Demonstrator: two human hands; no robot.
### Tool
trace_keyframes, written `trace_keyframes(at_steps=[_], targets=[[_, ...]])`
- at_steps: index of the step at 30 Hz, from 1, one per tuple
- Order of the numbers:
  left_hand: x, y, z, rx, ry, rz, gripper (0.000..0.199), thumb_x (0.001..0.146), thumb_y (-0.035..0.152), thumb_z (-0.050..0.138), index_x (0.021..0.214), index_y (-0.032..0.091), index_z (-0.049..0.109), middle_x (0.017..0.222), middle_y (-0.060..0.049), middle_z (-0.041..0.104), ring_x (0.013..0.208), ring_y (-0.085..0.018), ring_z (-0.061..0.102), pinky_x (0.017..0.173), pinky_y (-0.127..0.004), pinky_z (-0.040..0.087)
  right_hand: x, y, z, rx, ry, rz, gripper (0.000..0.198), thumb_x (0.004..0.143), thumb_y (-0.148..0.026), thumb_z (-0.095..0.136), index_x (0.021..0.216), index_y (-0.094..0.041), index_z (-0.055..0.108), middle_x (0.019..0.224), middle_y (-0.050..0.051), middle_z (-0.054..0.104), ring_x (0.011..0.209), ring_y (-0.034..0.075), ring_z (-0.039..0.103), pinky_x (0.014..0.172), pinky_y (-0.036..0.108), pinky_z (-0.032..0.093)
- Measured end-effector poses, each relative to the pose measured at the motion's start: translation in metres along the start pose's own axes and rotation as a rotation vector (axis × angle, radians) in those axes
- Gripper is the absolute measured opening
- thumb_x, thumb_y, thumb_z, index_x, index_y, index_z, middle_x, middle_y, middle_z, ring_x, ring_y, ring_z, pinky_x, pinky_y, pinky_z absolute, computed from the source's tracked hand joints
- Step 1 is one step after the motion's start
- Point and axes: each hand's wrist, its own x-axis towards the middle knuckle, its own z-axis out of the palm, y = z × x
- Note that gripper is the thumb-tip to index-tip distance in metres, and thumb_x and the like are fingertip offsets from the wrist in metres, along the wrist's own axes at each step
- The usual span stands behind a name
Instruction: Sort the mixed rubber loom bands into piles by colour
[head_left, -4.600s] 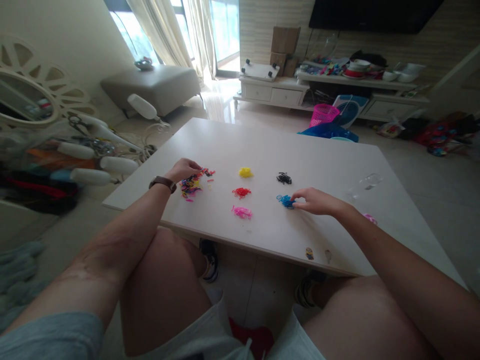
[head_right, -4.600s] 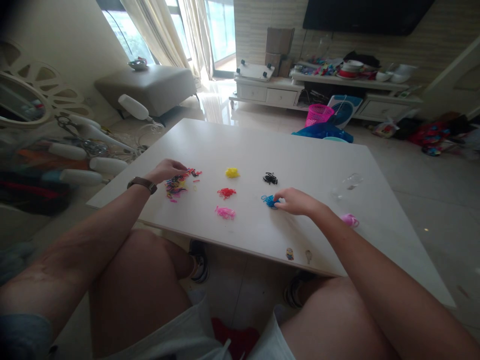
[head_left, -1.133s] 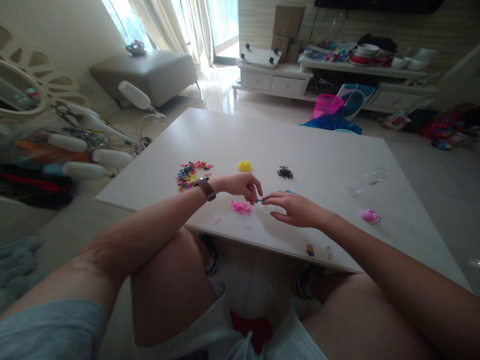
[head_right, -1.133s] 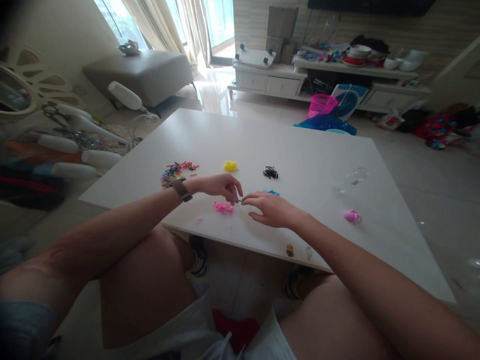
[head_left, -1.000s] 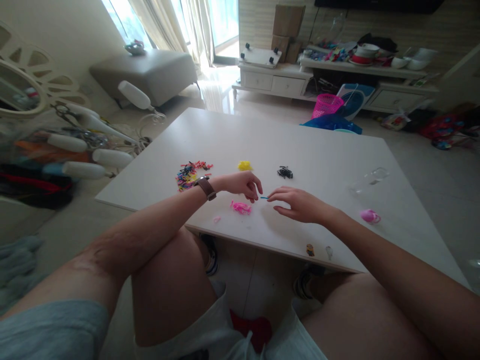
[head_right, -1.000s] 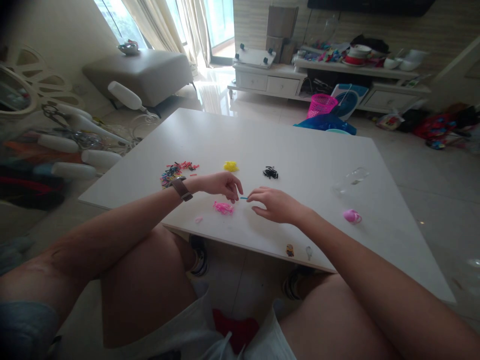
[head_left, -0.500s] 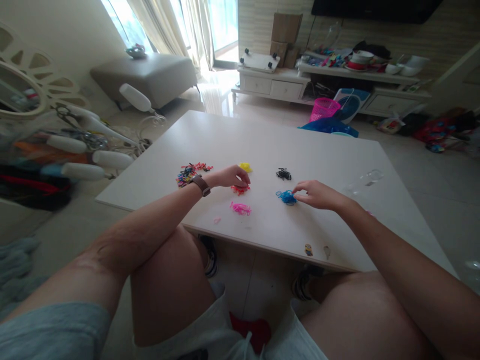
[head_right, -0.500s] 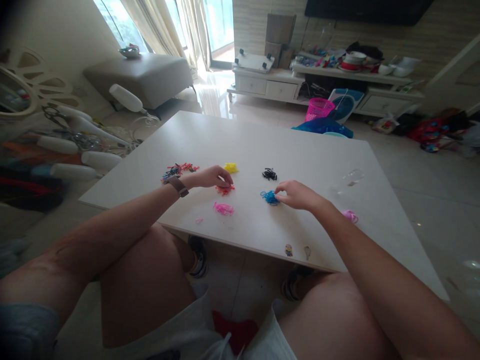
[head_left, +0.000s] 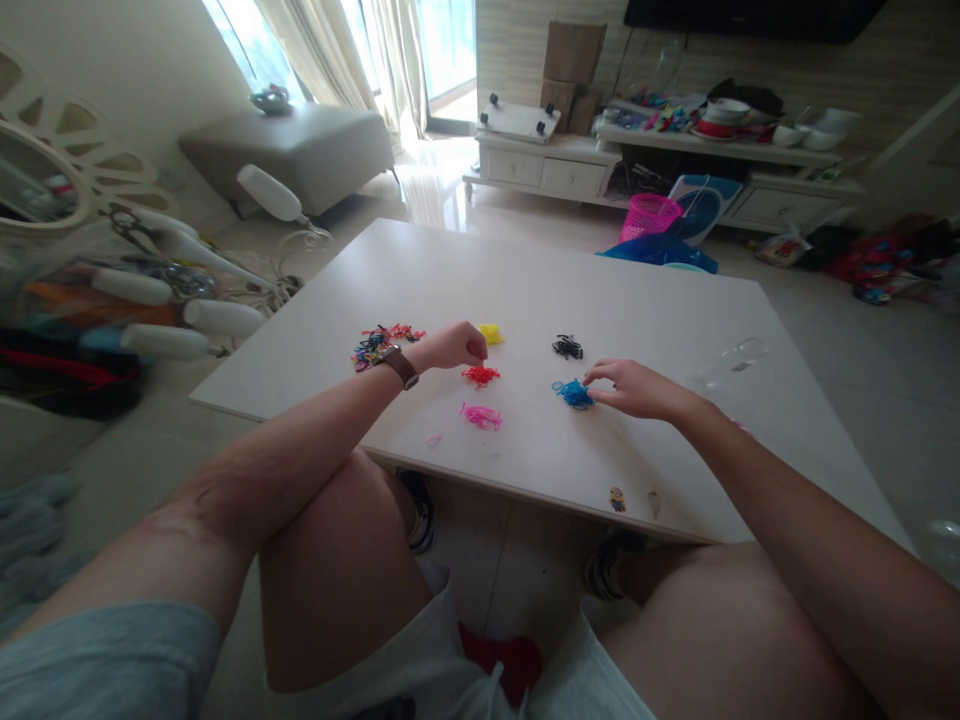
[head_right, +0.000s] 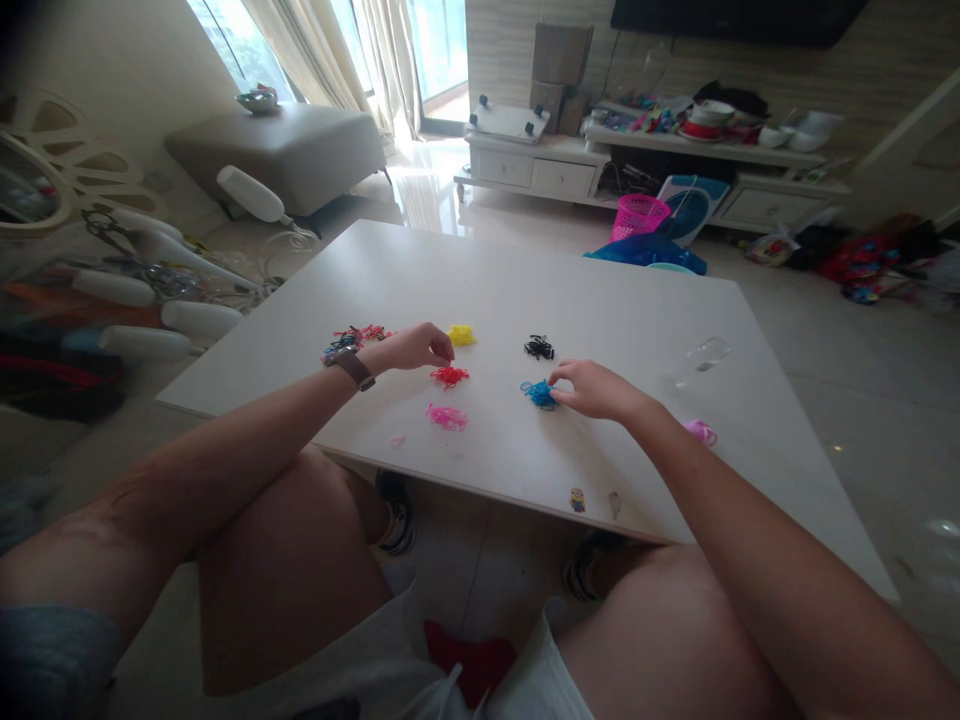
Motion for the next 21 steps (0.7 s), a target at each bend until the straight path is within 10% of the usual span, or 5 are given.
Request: trace_keyframes(at_steps=[11, 21], targets=[[-0.004, 0.000, -0.013, 0.161, -0.051, -0.010, 0.019, 0.068, 0.029, 0.074, 0.081, 0.017, 0.077, 0.076, -0.003, 0.073, 0.067, -0.014, 0.061, 0.061, -0.022, 0.041, -0.001, -0.001, -0.002, 0.015, 0.028, -0.003, 0.025, 0.087, -0.039, 0.058, 0.097, -0.023, 0.074, 0.111, 0.007, 0.072, 0.095, 0.023, 0.067, 0.086, 0.033, 0.052], [-0.049, -0.019, -0.001, 0.068, -0.659, -0.263, 0.022, 0.053, 0.036, 0.085, 0.061, 0.019, 0.076, 0.055, -0.003, 0.068, 0.051, -0.012, 0.056, 0.051, -0.021, 0.040, 0.000, 0.000, 0.000, 0.008, 0.032, -0.026, 0.026, 0.087, -0.038, 0.057, 0.097, -0.022, 0.075, 0.109, 0.007, 0.072, 0.096, 0.024, 0.067, 0.085, 0.035, 0.052]])
